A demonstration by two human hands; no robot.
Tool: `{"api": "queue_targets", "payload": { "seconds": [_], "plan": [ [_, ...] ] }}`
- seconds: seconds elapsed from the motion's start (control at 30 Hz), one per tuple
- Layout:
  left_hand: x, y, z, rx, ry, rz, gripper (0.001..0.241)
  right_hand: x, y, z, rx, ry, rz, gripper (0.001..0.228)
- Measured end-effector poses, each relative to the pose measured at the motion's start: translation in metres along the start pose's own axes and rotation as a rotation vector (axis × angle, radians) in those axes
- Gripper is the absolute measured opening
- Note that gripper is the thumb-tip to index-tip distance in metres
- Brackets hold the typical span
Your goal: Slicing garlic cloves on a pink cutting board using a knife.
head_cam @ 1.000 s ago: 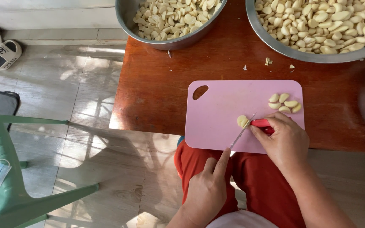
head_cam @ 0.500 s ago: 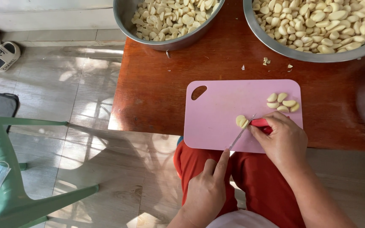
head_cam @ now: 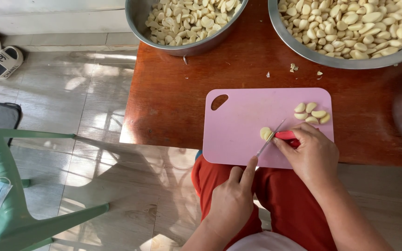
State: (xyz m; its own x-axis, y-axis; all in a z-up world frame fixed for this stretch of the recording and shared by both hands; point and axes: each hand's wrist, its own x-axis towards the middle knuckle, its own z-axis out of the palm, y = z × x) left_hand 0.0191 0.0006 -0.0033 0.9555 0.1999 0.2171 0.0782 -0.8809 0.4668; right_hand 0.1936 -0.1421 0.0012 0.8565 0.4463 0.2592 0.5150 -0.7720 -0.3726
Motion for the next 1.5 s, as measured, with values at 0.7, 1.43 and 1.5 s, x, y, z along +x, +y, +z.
{"api": "queue_targets", "payload": {
  "seconds": [0.7, 1.43, 1.5],
  "plan": [
    [-0.004, -0.002, -0.043, -0.562, -0.194, -0.250, 0.054, -0.005, -0.015, -0.010, -0.051, 0.051, -0.049, 0.028],
    [-0.012, -0.007, -0.018, -0.383, -0.137, -0.197, 0.060, 0.036, -0.054, -0.050, 0.383, -0.164, 0.154, 0.021],
    [-0.010, -0.007, -0.022, -0.413, -0.143, -0.206, 0.062, 0.069, -0.069, -0.063, 0.455, -0.321, 0.241, 0.028]
  ]
}}
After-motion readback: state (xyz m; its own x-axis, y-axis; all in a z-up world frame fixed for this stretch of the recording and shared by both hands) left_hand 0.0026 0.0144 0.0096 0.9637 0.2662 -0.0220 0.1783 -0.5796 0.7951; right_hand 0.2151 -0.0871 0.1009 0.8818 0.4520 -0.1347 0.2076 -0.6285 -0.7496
